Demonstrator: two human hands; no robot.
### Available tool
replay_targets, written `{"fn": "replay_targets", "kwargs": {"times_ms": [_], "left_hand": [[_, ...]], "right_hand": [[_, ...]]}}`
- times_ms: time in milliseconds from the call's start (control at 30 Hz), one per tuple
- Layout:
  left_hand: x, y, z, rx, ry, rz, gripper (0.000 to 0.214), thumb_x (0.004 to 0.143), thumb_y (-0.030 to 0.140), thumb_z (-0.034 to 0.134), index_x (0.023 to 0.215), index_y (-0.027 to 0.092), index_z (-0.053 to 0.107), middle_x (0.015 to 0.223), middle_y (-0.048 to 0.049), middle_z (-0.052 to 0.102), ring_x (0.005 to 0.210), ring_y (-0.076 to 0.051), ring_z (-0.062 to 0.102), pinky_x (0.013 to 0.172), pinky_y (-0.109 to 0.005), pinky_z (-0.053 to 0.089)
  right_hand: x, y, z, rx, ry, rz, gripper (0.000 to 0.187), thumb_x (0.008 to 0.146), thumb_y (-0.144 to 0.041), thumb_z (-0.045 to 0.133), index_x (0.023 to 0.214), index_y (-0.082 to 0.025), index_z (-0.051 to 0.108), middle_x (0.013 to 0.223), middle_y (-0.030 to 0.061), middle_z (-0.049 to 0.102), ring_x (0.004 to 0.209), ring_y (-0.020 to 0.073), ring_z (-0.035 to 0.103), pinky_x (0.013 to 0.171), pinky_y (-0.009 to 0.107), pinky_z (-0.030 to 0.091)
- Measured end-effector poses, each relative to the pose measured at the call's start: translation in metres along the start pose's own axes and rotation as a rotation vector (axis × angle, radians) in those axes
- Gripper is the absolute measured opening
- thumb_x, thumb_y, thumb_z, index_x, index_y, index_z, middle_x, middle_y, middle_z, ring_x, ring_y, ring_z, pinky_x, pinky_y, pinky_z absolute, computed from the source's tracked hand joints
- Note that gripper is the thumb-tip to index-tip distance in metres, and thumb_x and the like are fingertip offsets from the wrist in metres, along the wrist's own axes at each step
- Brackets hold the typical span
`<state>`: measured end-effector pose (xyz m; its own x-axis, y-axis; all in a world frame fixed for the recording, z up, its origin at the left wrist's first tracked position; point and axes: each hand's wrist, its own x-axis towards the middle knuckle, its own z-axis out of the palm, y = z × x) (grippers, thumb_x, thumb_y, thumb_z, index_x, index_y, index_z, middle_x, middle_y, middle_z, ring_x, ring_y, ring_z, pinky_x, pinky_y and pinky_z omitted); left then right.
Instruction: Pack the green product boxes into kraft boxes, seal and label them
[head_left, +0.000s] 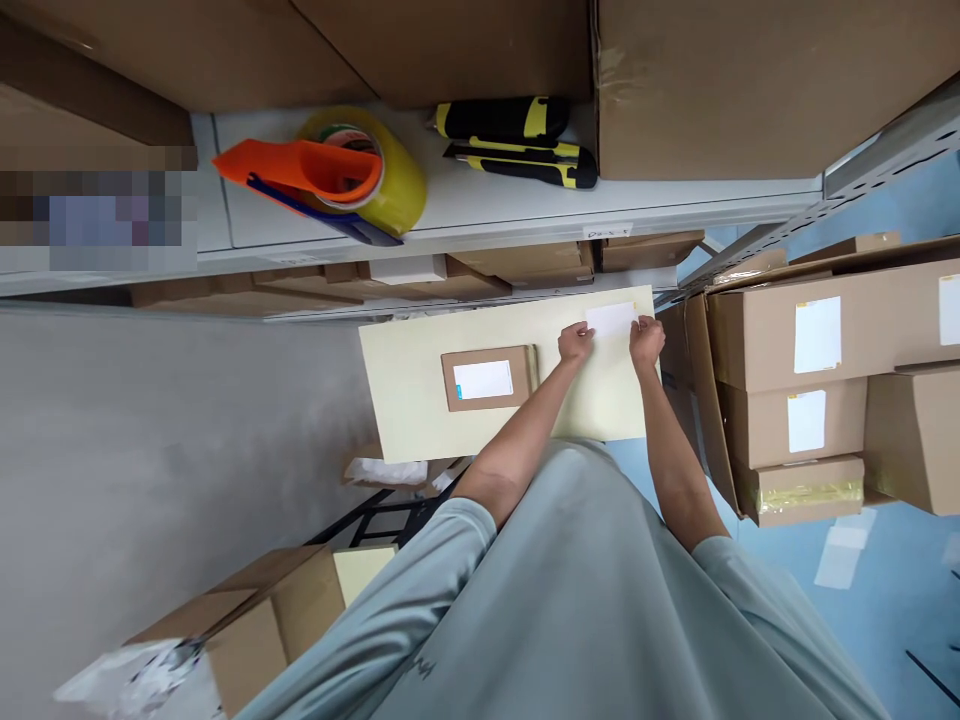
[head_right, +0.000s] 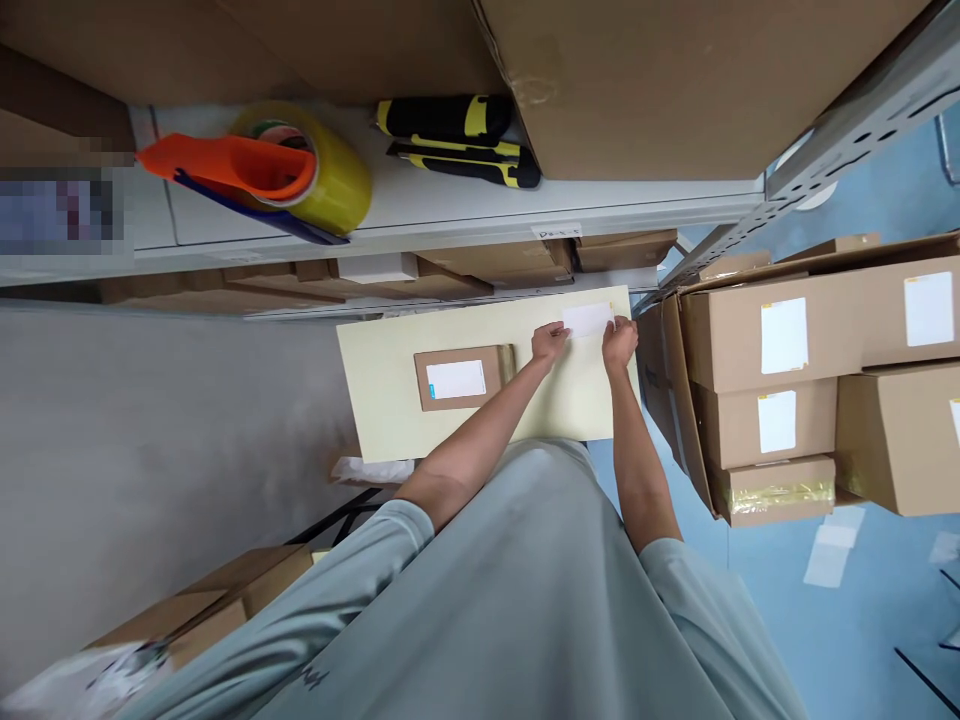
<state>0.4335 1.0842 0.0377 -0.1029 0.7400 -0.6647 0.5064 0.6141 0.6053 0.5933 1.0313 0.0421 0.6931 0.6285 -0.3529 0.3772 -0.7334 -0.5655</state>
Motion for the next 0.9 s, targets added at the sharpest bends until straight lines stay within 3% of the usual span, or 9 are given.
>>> {"fn": "replay_targets", "kwargs": {"times_ms": [300, 400, 533, 600, 700, 800, 900], "left_hand": [[-0.011, 0.015, -0.003, -0.004, 0.076, 0.005, 0.004, 0.095, 0.027, 0.085, 0.094, 0.024, 0.084, 0.109, -0.0053, 0.088, 0.106, -0.025, 0.082, 0.106, -0.041, 0.063], [-0.013, 0.02, -0.007, -0.015, 0.08, 0.016, 0.005, 0.097, 0.026, 0.082, 0.095, 0.023, 0.086, 0.108, -0.0058, 0.088, 0.108, -0.025, 0.082, 0.105, -0.039, 0.062], [-0.021, 0.027, -0.005, -0.025, 0.059, 0.051, 0.008, 0.097, 0.029, 0.083, 0.099, 0.023, 0.088, 0.107, -0.0061, 0.088, 0.108, -0.025, 0.083, 0.107, -0.038, 0.062], [-0.029, 0.03, -0.002, -0.058, -0.002, 0.156, 0.011, 0.098, 0.026, 0.08, 0.103, 0.023, 0.089, 0.117, -0.0073, 0.088, 0.113, -0.025, 0.082, 0.108, -0.036, 0.062], [-0.043, 0.035, -0.001, -0.063, -0.168, 0.424, 0.026, 0.101, 0.016, 0.068, 0.114, 0.024, 0.089, 0.149, -0.0066, 0.078, 0.135, -0.025, 0.076, 0.114, -0.033, 0.06], [-0.051, 0.041, -0.006, 0.108, -0.264, 0.618, 0.039, 0.101, 0.012, 0.062, 0.128, 0.026, 0.087, 0.169, -0.0021, 0.063, 0.152, -0.026, 0.064, 0.131, -0.037, 0.05], [-0.049, 0.051, -0.007, 0.313, -0.297, 0.705, 0.048, 0.103, 0.016, 0.064, 0.149, 0.023, 0.077, 0.176, -0.0033, 0.055, 0.161, -0.029, 0.054, 0.14, -0.041, 0.038]], "right_hand": [[-0.01, -0.003, -0.009, 0.05, 0.052, 0.039, 0.016, 0.102, -0.034, 0.068, 0.095, -0.02, 0.072, 0.114, 0.0144, 0.081, 0.1, 0.0299, 0.076, 0.099, 0.043, 0.058], [-0.011, -0.004, -0.01, 0.056, 0.054, -0.019, 0.016, 0.103, -0.03, 0.062, 0.098, -0.02, 0.073, 0.123, 0.0155, 0.079, 0.106, 0.0297, 0.075, 0.101, 0.044, 0.059], [-0.017, -0.014, -0.009, 0.111, 0.162, -0.148, 0.022, 0.103, -0.034, 0.062, 0.114, -0.019, 0.074, 0.138, 0.0186, 0.072, 0.123, 0.0306, 0.071, 0.111, 0.047, 0.056], [-0.021, -0.023, -0.008, 0.197, 0.112, -0.21, 0.031, 0.102, -0.045, 0.069, 0.117, -0.019, 0.074, 0.135, 0.0185, 0.074, 0.12, 0.0297, 0.073, 0.108, 0.045, 0.058], [-0.021, -0.032, -0.014, 0.284, 0.011, -0.214, 0.04, 0.097, -0.055, 0.075, 0.113, -0.019, 0.075, 0.126, 0.0163, 0.079, 0.11, 0.0283, 0.076, 0.1, 0.041, 0.061], [-0.011, -0.032, -0.034, 0.258, 0.043, -0.146, 0.032, 0.101, -0.049, 0.07, 0.11, -0.018, 0.075, 0.112, 0.0134, 0.083, 0.101, 0.0266, 0.078, 0.099, 0.041, 0.061], [0.003, -0.027, -0.059, 0.218, 0.061, -0.112, 0.033, 0.104, -0.049, 0.065, 0.109, -0.018, 0.076, 0.106, 0.0124, 0.084, 0.095, 0.0264, 0.079, 0.101, 0.042, 0.06]]}}
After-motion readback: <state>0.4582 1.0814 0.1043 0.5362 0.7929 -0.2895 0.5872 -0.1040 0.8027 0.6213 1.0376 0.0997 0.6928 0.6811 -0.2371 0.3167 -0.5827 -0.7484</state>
